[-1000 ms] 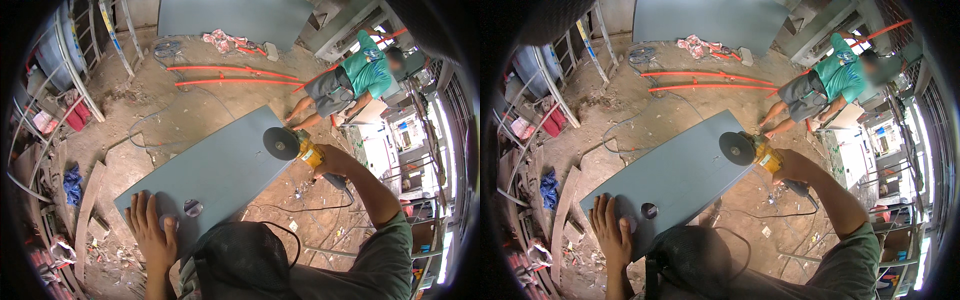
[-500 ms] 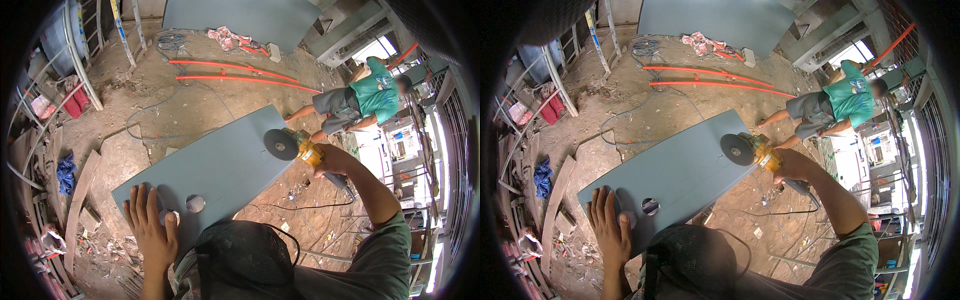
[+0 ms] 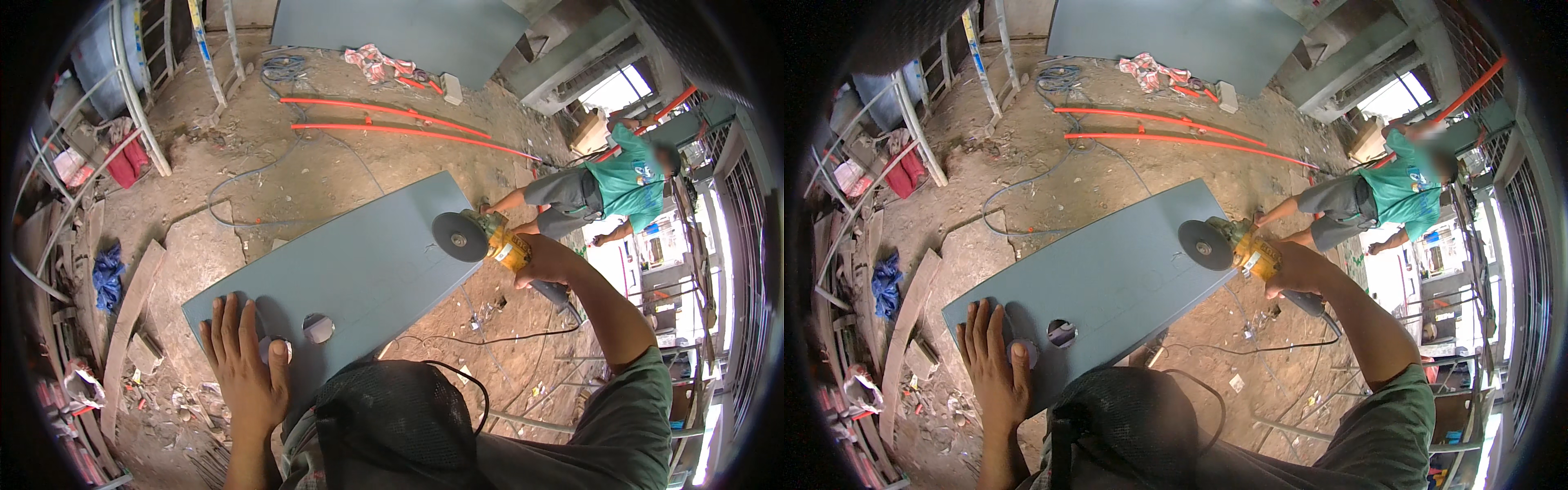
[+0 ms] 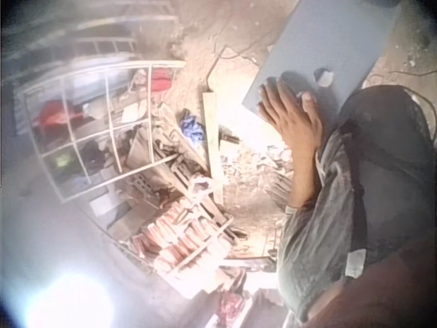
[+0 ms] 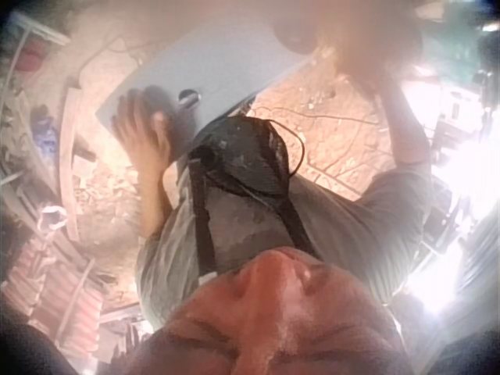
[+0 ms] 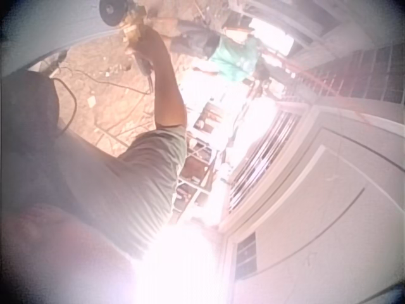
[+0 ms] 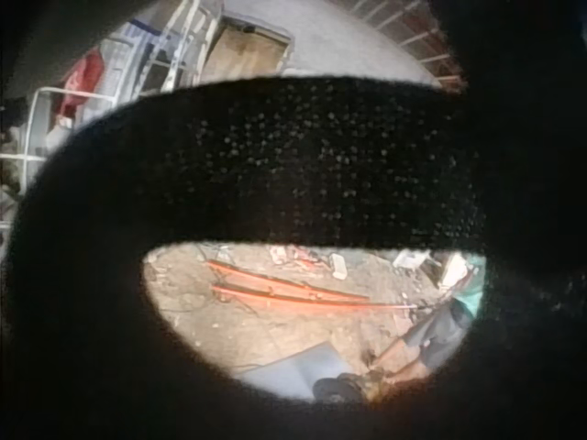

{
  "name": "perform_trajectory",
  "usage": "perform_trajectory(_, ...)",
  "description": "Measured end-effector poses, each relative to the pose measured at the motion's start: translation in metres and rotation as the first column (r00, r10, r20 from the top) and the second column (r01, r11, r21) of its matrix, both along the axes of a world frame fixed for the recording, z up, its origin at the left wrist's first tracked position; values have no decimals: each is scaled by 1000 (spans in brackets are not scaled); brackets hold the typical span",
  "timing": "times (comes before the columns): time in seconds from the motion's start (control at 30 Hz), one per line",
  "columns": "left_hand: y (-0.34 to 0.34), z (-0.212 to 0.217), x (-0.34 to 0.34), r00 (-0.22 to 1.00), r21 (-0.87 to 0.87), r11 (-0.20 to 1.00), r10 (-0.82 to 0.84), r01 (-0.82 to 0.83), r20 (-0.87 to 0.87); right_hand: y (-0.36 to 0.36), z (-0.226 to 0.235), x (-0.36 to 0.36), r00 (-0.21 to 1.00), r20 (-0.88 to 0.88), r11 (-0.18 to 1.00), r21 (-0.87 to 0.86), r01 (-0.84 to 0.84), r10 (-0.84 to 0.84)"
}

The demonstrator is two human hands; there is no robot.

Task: The person uses an angle grinder to cut circular holes into a gray metal cabinet door. They hold the door steady with one hand while operating the grinder with the other, creating sparks as the blade cuts through the metal.

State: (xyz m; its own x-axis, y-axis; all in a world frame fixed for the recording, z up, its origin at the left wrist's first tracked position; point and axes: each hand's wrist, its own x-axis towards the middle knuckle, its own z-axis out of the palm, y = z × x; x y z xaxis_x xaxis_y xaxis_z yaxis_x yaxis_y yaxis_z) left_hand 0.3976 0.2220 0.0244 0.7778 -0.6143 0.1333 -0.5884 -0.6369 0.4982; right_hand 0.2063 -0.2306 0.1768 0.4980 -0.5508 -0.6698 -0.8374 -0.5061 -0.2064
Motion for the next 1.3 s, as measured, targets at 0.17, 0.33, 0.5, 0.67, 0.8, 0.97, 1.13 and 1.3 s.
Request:
perform_trajectory(0.17,0,2,1,1000,-5,1000,1,-1,-3,-1,2,5,1000,-12,1000,5,-19,19)
perform_trajectory(0.33,-1,3,4,1000,-2,1000,-2,2,1,-6,1,7,1000,-19,1000,6,0,0)
perform_trajectory(0.5,-2,5,4,999,18,999,26,-26,34,-9,2,11,999,-48,1000,-19,-24,23)
perform_trajectory(0.67,-2,4,6,1000,5,1000,15,-15,-13,-10,4,15,997,-65,998,-41,-46,44)
perform_trajectory(0.8,-2,5,5,1000,-2,1000,18,-18,-23,-11,3,14,997,-55,998,-44,-48,45)
perform_trajectory(0.97,-3,7,6,999,6,1000,23,-23,-24,-10,6,20,994,-81,994,-72,-85,79)
perform_trajectory(1.13,-4,7,7,1000,-9,1000,22,-22,-20,-23,1,14,994,-87,997,-25,-72,69)
perform_trajectory(1.3,-4,8,5,999,1,999,36,-36,-3,-20,3,17,982,-124,984,-85,-157,146)
